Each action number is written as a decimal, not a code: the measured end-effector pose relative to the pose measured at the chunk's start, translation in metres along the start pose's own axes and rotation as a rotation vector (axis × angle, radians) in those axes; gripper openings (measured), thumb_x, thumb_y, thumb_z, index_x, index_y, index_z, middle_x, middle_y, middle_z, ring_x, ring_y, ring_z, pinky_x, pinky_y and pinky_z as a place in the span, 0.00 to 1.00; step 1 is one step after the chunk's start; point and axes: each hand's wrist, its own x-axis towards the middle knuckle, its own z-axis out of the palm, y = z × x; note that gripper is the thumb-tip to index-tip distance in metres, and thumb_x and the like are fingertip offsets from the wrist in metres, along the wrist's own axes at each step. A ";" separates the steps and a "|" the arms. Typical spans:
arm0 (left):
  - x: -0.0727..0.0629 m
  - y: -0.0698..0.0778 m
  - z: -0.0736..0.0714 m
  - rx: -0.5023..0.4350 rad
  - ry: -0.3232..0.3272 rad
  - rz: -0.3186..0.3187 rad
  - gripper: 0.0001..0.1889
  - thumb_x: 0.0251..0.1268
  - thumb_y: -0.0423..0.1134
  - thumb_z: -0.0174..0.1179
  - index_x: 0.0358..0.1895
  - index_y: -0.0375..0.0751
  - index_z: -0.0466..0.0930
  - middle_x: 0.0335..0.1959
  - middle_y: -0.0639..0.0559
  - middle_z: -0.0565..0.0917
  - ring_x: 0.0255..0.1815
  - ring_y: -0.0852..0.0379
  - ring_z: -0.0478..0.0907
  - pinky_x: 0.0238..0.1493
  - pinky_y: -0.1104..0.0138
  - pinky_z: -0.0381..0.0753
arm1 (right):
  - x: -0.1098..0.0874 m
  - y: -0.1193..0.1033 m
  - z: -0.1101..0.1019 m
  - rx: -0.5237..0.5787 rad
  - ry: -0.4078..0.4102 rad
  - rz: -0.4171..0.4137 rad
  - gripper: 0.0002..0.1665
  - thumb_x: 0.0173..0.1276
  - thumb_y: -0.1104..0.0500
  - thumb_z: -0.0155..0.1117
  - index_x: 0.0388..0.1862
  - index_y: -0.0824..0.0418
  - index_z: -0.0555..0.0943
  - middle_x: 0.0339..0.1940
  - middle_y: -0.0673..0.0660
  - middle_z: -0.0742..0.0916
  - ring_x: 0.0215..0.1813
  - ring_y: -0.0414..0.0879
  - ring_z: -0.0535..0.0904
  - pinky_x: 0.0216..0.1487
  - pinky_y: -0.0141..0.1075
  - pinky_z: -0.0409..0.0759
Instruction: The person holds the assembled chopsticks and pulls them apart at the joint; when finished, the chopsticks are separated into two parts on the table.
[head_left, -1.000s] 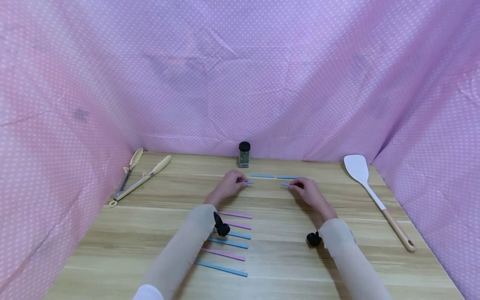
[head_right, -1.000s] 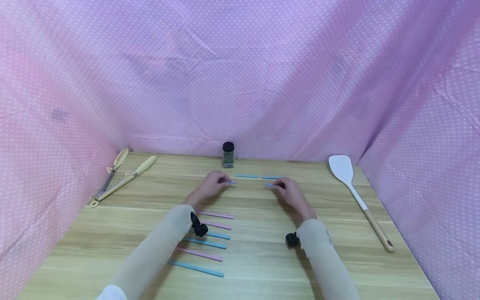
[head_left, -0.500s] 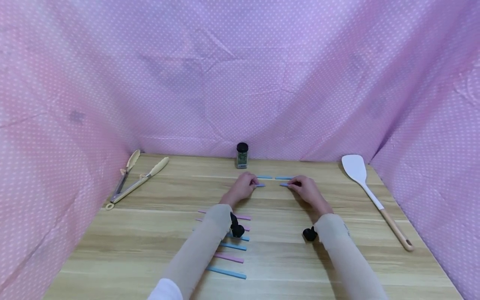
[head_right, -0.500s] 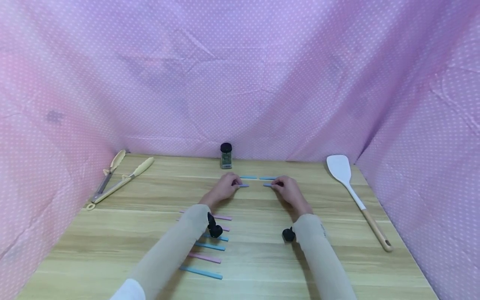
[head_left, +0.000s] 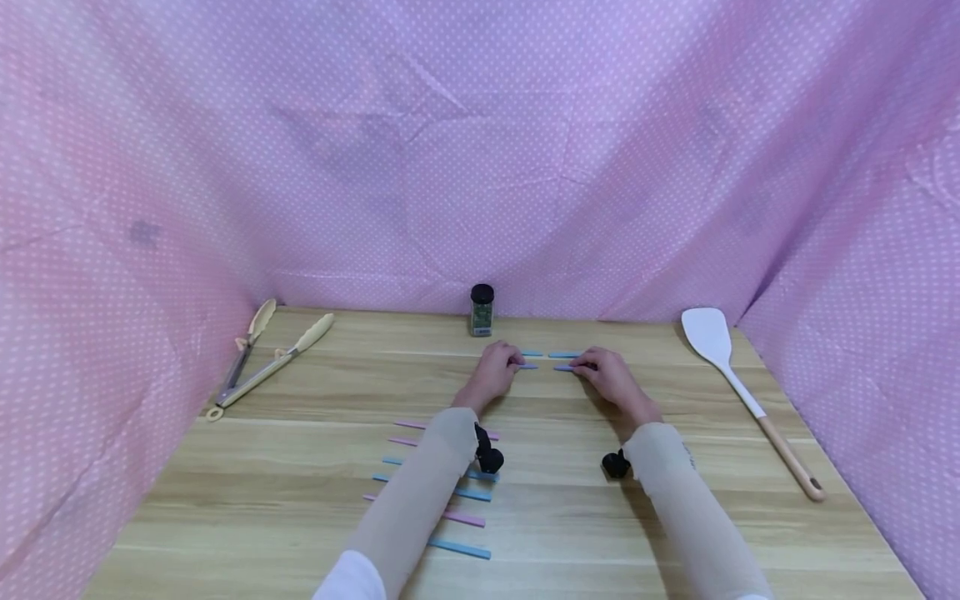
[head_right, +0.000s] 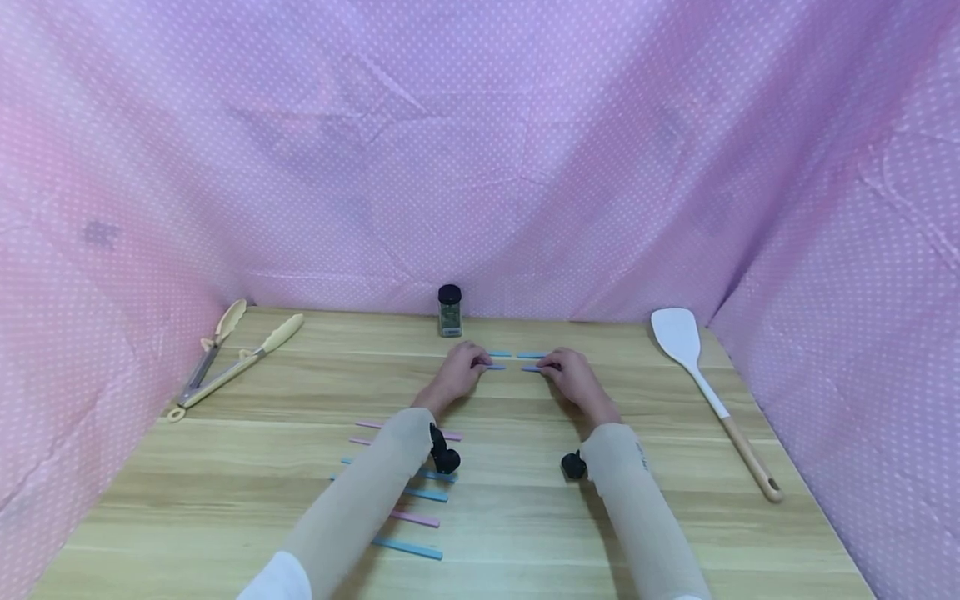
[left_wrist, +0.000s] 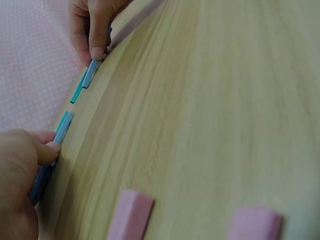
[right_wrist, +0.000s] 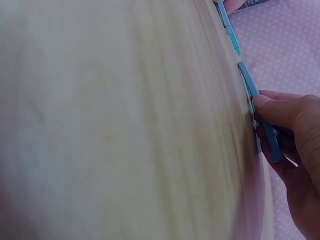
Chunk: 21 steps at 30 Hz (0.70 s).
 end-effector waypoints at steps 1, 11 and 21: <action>0.001 0.000 0.001 -0.001 0.005 0.005 0.06 0.64 0.27 0.58 0.36 0.40 0.84 0.37 0.48 0.79 0.45 0.51 0.74 0.52 0.61 0.73 | 0.000 0.000 0.000 -0.001 0.004 -0.001 0.06 0.64 0.65 0.65 0.38 0.63 0.86 0.38 0.59 0.85 0.42 0.53 0.81 0.46 0.47 0.79; 0.004 -0.002 0.006 -0.012 0.024 0.021 0.07 0.65 0.28 0.57 0.37 0.40 0.85 0.40 0.47 0.80 0.49 0.49 0.75 0.55 0.60 0.72 | 0.003 0.004 0.001 -0.004 0.050 -0.058 0.06 0.61 0.66 0.67 0.37 0.64 0.88 0.37 0.59 0.85 0.40 0.53 0.81 0.43 0.45 0.79; 0.004 -0.002 0.008 -0.010 0.004 0.012 0.07 0.66 0.29 0.57 0.38 0.41 0.85 0.40 0.48 0.79 0.49 0.50 0.74 0.56 0.61 0.71 | 0.004 0.006 0.003 -0.006 0.057 -0.069 0.06 0.59 0.67 0.68 0.36 0.64 0.88 0.36 0.60 0.84 0.41 0.55 0.80 0.43 0.46 0.78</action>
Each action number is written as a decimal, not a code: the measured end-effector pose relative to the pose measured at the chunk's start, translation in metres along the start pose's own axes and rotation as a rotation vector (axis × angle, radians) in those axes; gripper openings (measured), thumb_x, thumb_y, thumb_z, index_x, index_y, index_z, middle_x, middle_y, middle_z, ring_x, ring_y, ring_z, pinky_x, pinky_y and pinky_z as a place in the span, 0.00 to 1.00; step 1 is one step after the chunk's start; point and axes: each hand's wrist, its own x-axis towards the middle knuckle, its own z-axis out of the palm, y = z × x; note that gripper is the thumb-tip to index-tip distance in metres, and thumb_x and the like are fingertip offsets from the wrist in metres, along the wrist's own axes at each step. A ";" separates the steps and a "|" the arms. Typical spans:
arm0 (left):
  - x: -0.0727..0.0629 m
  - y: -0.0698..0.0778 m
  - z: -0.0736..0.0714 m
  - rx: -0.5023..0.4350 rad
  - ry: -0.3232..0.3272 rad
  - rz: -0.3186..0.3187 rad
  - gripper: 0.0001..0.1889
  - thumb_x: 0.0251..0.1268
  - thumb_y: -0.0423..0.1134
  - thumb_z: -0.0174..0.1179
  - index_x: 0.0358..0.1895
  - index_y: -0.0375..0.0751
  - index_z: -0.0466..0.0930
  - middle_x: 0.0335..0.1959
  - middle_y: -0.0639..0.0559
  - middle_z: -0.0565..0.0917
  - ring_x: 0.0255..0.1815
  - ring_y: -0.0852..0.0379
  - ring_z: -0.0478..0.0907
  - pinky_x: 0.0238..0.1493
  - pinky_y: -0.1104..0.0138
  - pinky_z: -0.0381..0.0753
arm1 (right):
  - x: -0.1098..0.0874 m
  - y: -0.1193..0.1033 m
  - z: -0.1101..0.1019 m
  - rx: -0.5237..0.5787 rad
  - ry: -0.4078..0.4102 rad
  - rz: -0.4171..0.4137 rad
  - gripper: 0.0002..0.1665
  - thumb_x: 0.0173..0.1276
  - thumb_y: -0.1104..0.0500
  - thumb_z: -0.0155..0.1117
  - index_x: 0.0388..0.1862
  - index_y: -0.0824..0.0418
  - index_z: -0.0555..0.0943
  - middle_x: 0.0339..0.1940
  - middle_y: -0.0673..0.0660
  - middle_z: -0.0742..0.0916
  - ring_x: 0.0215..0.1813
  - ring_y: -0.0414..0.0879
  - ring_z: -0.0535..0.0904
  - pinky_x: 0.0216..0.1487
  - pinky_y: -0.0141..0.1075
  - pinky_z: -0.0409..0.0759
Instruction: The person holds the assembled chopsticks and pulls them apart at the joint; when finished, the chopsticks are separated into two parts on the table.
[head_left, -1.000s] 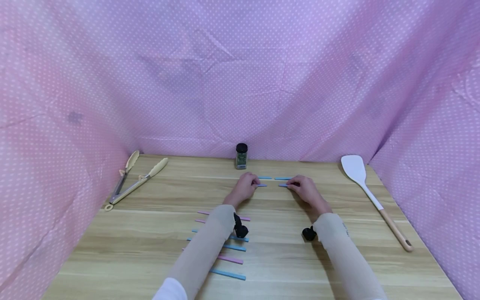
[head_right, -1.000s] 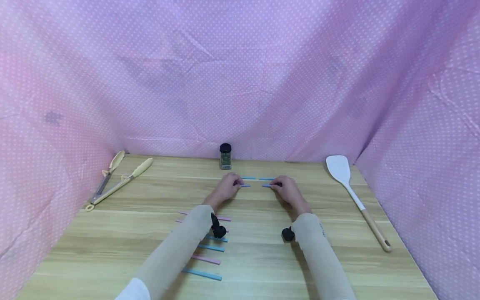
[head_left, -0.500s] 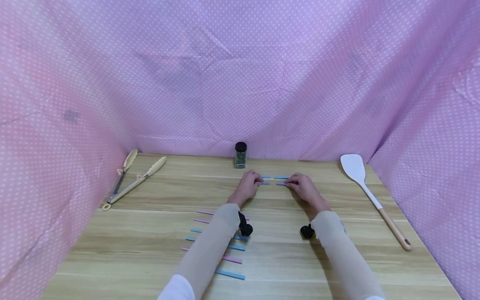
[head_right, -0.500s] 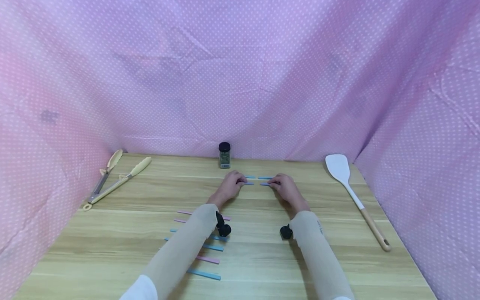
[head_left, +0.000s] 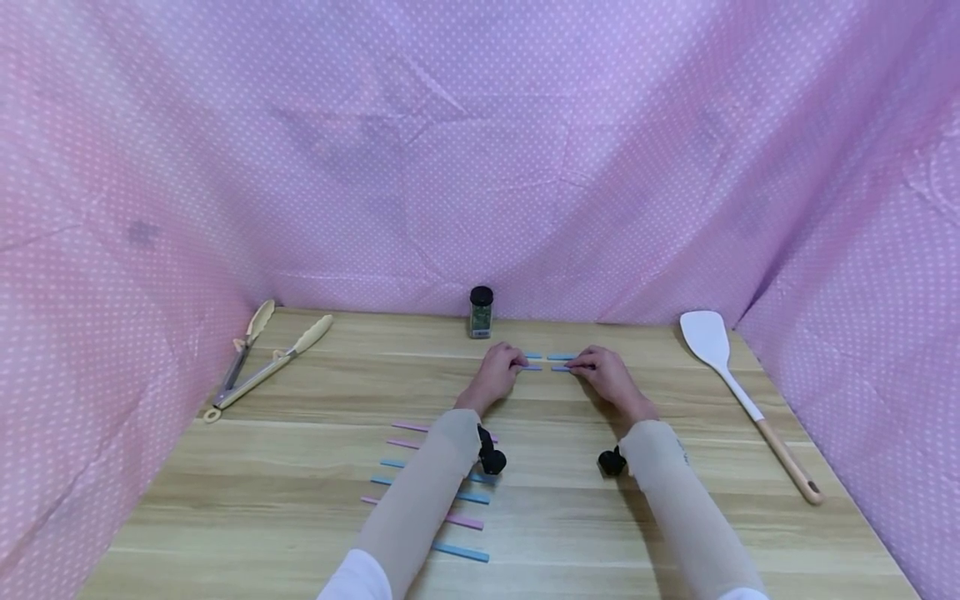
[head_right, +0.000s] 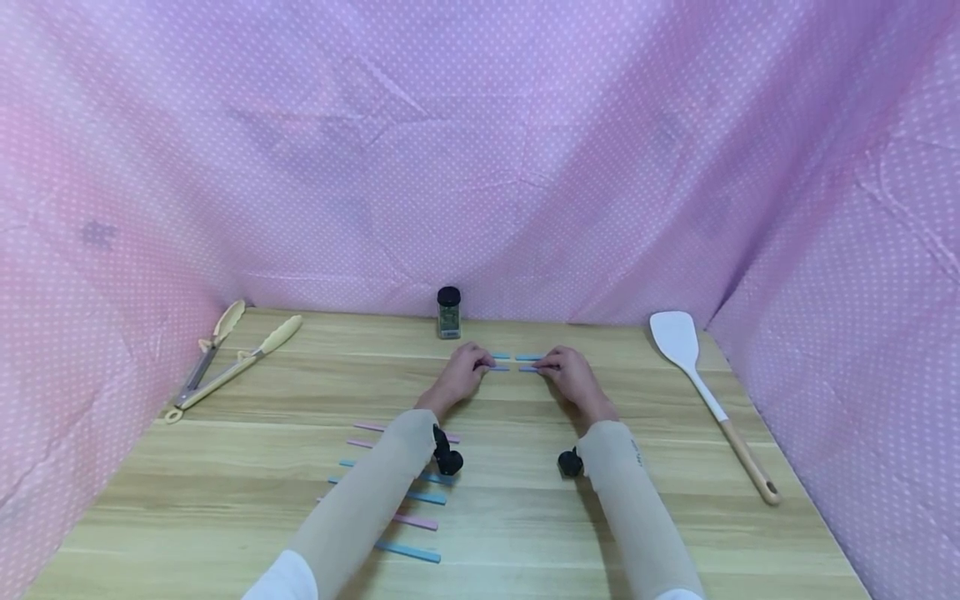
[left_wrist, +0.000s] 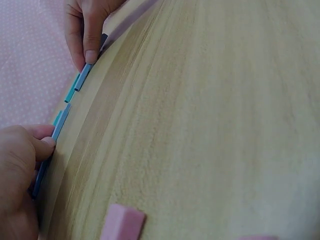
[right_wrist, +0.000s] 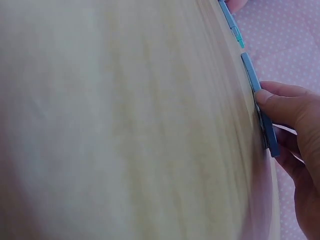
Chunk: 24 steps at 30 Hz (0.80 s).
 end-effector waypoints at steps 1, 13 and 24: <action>0.000 0.000 0.000 -0.002 -0.001 -0.005 0.07 0.66 0.29 0.57 0.38 0.41 0.85 0.40 0.48 0.79 0.49 0.50 0.74 0.56 0.61 0.71 | 0.000 0.000 0.000 0.001 -0.001 0.001 0.06 0.60 0.66 0.68 0.36 0.64 0.88 0.36 0.61 0.84 0.41 0.55 0.80 0.44 0.47 0.78; -0.012 0.005 -0.004 0.184 0.038 0.068 0.07 0.65 0.36 0.60 0.45 0.45 0.80 0.43 0.52 0.77 0.48 0.52 0.71 0.54 0.59 0.70 | -0.005 -0.013 -0.001 -0.022 0.017 -0.019 0.11 0.59 0.65 0.69 0.41 0.65 0.85 0.40 0.61 0.84 0.46 0.58 0.78 0.52 0.52 0.74; -0.035 0.006 -0.033 0.188 -0.024 0.184 0.10 0.65 0.44 0.61 0.45 0.44 0.81 0.41 0.53 0.77 0.48 0.54 0.72 0.54 0.63 0.72 | -0.014 -0.057 0.013 0.040 -0.026 -0.065 0.13 0.64 0.62 0.66 0.47 0.63 0.83 0.44 0.58 0.83 0.48 0.53 0.79 0.51 0.47 0.79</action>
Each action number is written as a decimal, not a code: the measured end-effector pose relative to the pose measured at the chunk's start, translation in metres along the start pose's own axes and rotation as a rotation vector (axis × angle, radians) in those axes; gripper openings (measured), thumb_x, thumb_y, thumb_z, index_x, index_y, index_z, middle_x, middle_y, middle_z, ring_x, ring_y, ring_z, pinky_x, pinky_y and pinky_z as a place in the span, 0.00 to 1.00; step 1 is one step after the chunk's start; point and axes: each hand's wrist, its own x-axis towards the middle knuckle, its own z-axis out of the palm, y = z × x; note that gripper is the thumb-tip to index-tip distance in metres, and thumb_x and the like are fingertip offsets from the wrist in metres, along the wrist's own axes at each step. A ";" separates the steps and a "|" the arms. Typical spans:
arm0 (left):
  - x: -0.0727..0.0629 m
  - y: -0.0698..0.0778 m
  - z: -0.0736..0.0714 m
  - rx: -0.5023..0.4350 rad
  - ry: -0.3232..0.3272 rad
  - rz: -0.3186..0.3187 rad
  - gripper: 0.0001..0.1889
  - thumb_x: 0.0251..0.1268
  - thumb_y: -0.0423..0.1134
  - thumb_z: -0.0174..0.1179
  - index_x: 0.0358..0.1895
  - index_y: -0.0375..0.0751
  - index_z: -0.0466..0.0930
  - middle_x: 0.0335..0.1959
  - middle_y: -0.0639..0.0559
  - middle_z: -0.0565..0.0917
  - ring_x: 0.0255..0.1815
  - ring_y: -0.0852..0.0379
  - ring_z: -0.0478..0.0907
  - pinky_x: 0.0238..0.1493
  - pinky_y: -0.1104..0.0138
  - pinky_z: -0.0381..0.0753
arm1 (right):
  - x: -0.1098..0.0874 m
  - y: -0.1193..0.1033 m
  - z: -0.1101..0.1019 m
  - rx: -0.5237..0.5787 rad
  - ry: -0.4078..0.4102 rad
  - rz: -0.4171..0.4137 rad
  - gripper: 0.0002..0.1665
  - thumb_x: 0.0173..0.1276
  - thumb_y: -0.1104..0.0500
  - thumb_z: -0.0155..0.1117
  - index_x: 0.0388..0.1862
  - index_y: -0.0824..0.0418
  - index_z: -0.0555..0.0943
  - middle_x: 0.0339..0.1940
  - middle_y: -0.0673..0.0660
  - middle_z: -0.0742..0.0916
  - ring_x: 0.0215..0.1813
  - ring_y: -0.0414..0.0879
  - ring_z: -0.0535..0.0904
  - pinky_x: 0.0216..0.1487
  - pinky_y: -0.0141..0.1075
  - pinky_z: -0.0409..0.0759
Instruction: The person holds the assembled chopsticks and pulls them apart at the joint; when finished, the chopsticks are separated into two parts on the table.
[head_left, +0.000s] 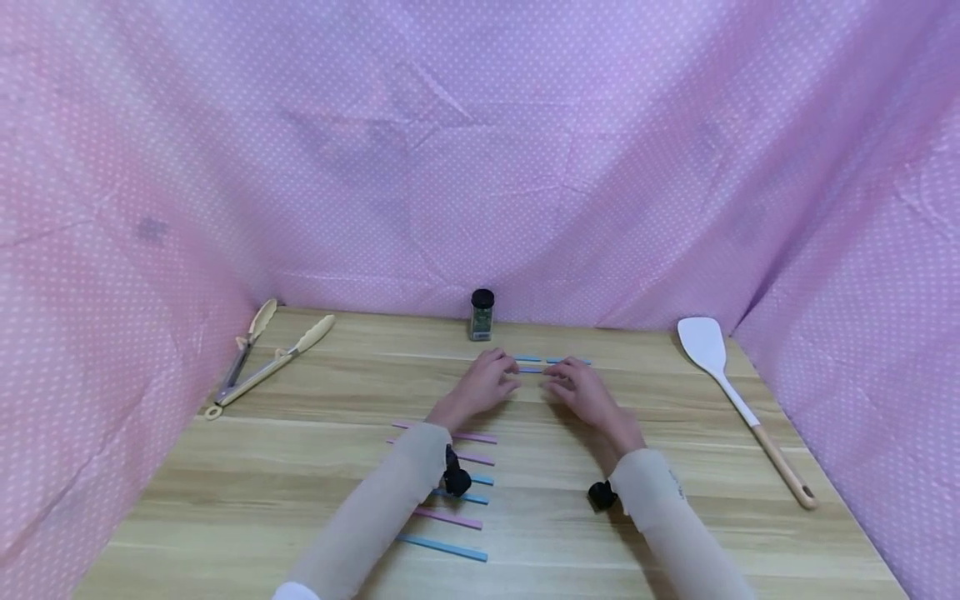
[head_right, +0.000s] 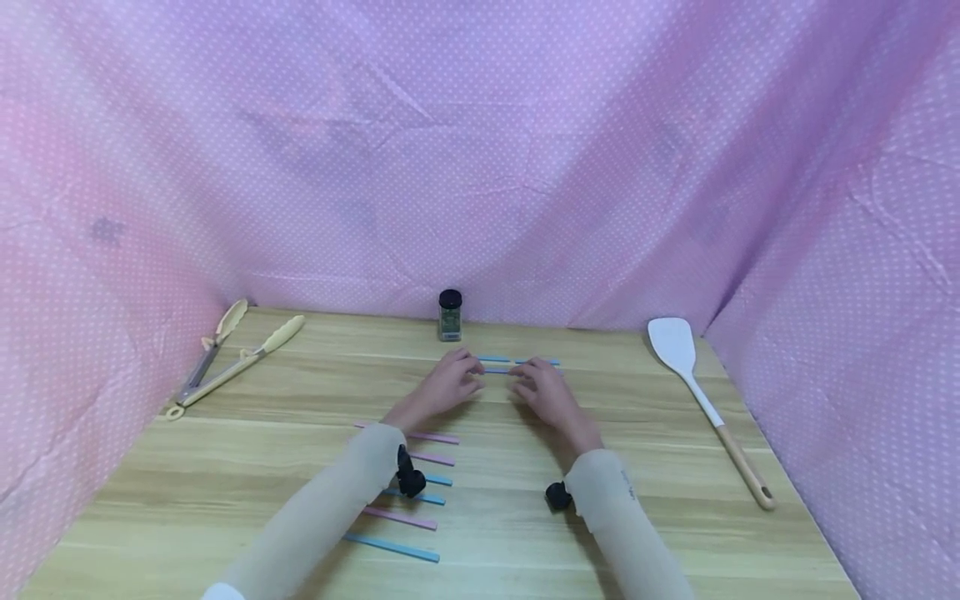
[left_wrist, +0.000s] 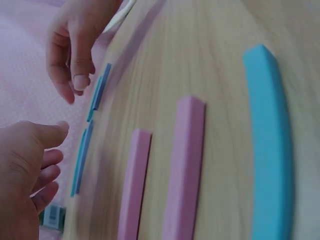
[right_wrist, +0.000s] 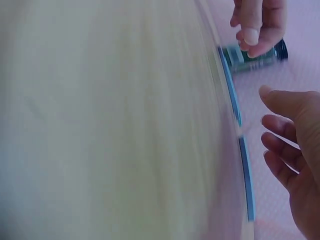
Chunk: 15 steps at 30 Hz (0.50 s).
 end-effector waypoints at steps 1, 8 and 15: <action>-0.003 -0.001 -0.003 -0.002 -0.004 -0.004 0.11 0.65 0.44 0.61 0.45 0.44 0.81 0.41 0.53 0.77 0.49 0.55 0.72 0.54 0.64 0.73 | 0.000 -0.004 0.002 0.005 -0.006 -0.004 0.13 0.64 0.61 0.66 0.47 0.63 0.83 0.44 0.57 0.83 0.47 0.52 0.79 0.50 0.46 0.80; -0.020 -0.010 -0.023 -0.077 -0.021 -0.052 0.11 0.65 0.45 0.61 0.46 0.44 0.81 0.42 0.54 0.78 0.50 0.55 0.73 0.56 0.62 0.74 | -0.003 -0.028 0.015 0.066 -0.047 -0.013 0.15 0.65 0.59 0.65 0.49 0.61 0.82 0.46 0.54 0.83 0.48 0.49 0.79 0.50 0.44 0.80; -0.045 -0.027 -0.043 -0.195 -0.020 -0.111 0.11 0.64 0.43 0.62 0.46 0.42 0.81 0.43 0.54 0.79 0.49 0.55 0.75 0.54 0.61 0.75 | -0.003 -0.048 0.026 0.115 -0.109 -0.028 0.14 0.66 0.59 0.64 0.50 0.61 0.82 0.44 0.55 0.83 0.46 0.44 0.79 0.49 0.37 0.81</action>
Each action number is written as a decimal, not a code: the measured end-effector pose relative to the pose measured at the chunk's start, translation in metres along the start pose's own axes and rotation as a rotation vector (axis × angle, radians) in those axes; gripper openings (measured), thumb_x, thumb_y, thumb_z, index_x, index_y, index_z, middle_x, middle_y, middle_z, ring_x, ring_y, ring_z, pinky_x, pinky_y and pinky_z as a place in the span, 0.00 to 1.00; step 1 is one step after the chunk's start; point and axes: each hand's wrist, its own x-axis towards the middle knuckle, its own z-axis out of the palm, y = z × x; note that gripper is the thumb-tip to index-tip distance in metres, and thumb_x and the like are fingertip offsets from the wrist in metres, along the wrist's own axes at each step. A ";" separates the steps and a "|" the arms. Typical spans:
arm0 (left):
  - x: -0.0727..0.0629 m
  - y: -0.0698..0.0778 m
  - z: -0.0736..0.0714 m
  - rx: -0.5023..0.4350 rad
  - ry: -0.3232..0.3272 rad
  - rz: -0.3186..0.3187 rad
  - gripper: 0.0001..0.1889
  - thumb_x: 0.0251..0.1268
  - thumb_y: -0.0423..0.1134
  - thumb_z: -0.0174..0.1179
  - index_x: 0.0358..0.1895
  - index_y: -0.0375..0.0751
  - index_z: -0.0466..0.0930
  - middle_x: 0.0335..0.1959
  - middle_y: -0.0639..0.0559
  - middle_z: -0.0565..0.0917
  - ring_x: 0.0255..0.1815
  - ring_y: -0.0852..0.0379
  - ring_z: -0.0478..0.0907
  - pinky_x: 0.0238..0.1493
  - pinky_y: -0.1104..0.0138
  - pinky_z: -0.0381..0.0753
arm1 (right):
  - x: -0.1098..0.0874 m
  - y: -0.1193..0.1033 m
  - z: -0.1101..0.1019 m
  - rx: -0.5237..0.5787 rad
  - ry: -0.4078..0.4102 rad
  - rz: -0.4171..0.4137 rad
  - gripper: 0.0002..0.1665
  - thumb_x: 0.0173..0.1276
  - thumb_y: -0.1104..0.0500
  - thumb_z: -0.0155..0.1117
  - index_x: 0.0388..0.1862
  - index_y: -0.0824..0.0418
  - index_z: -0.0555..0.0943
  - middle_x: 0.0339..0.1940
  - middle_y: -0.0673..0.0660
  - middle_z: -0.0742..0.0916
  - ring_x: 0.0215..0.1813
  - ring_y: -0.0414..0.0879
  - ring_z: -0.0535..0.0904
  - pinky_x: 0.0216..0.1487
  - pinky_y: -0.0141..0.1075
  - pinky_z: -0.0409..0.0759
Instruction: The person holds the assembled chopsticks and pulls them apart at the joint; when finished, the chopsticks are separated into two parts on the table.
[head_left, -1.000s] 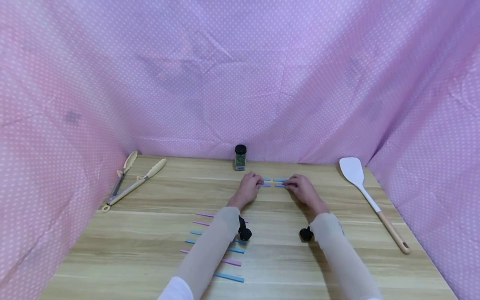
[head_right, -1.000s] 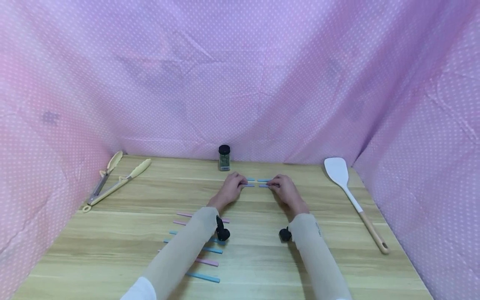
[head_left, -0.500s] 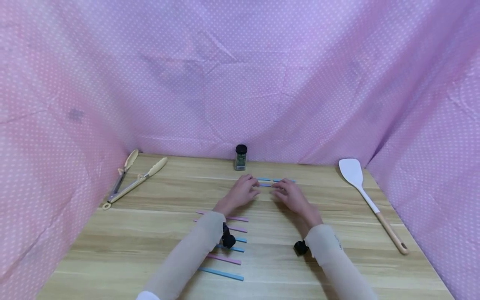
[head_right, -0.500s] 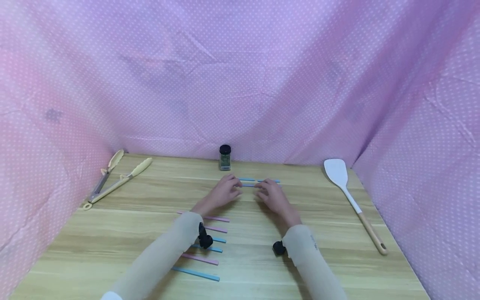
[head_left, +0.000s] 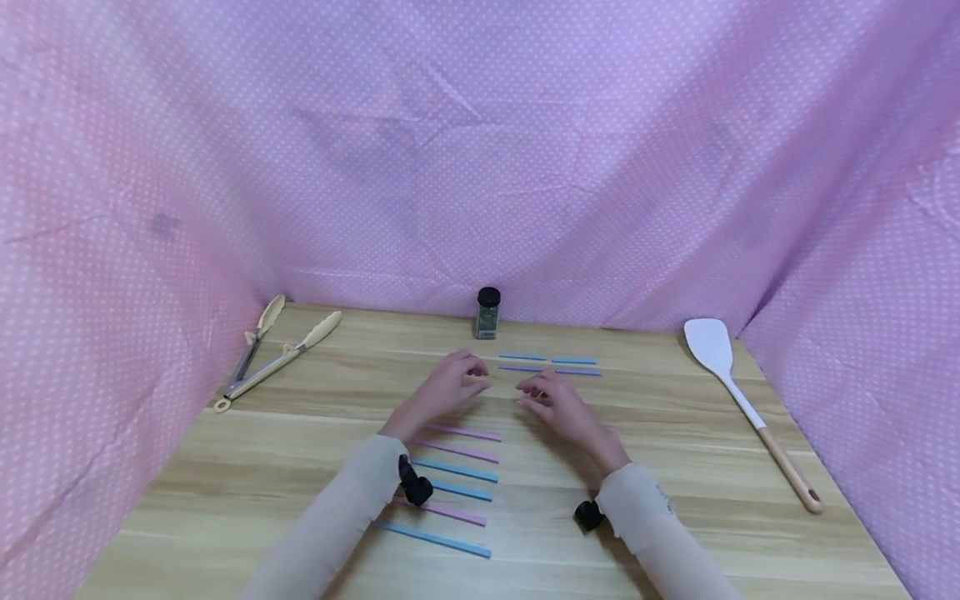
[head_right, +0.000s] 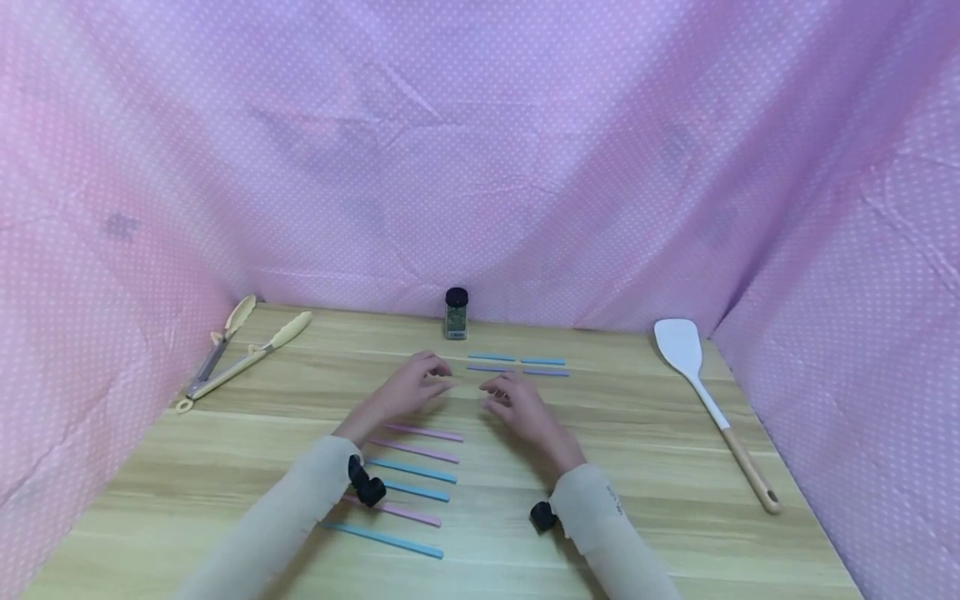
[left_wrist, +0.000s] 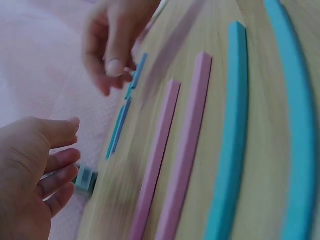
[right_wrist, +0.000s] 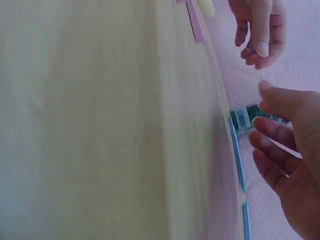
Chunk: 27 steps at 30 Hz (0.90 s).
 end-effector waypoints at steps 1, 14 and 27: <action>-0.004 -0.004 -0.003 -0.010 0.000 -0.007 0.11 0.64 0.43 0.62 0.46 0.42 0.81 0.43 0.54 0.79 0.48 0.55 0.75 0.53 0.61 0.76 | 0.000 -0.002 0.001 0.009 -0.008 0.002 0.14 0.66 0.59 0.64 0.50 0.62 0.82 0.45 0.55 0.83 0.45 0.44 0.79 0.49 0.36 0.81; -0.059 -0.044 -0.033 -0.092 -0.043 -0.011 0.08 0.64 0.40 0.62 0.42 0.42 0.81 0.39 0.54 0.79 0.42 0.59 0.75 0.46 0.66 0.77 | -0.010 -0.031 0.017 0.067 -0.076 0.057 0.15 0.65 0.56 0.65 0.50 0.60 0.81 0.41 0.49 0.83 0.43 0.39 0.78 0.47 0.32 0.80; -0.088 -0.057 -0.039 -0.142 -0.124 -0.054 0.07 0.61 0.41 0.64 0.42 0.48 0.80 0.38 0.58 0.79 0.39 0.62 0.75 0.42 0.70 0.77 | -0.010 -0.040 0.033 0.096 -0.187 0.077 0.12 0.66 0.52 0.64 0.46 0.54 0.81 0.39 0.43 0.82 0.41 0.37 0.77 0.44 0.31 0.78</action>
